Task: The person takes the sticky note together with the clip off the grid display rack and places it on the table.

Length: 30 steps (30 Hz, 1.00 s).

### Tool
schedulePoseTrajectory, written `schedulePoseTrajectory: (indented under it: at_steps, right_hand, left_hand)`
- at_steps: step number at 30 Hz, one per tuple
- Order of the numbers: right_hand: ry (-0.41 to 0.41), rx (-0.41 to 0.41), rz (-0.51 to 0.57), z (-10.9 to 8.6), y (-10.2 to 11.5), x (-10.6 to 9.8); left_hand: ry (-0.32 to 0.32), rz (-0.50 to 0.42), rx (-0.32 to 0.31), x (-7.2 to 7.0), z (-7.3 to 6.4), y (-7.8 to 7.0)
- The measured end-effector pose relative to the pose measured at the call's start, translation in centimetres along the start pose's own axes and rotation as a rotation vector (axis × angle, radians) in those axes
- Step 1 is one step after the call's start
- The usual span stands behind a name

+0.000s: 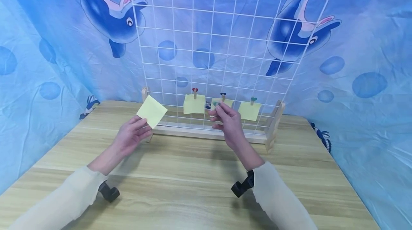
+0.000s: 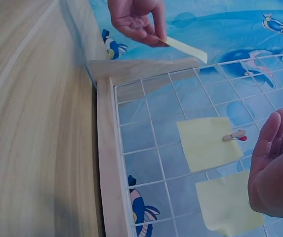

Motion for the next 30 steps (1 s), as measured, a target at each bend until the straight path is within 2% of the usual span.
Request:
schedulePoseTrajectory:
  at_steps: [5,14,20,24,30]
  right_hand:
    - [0.011,0.000,-0.048,-0.5,-0.1,-0.5]
    - [-0.011,0.075,-0.054,-1.3,-0.9,-2.0]
    - [-0.025,0.121,-0.086,-1.9,-1.6,-3.1]
    - [-0.012,0.114,-0.102,-2.4,-1.9,-3.7]
    - [-0.018,0.122,-0.107,-3.2,-2.4,-4.6]
  left_hand:
    - [0.029,0.046,0.010,-0.6,-0.6,-0.9]
    - [0.051,0.156,-0.003,-1.6,-1.8,-2.2]
    - [0.060,0.223,-0.034,-2.1,-2.4,-2.2]
    - [0.052,0.257,-0.053,-2.3,-2.6,-1.9]
    - [0.054,0.313,-0.049,-2.6,-2.8,-1.9]
Point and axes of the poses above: each hand's wrist, its own z-axis towards the middle knuckle, its own x-axis out of the palm, y = z × x, the point moved 5 cm from there along z, towards the middle knuckle, and after that the axes turned 10 degrees about -z, right-handed, at the moved point
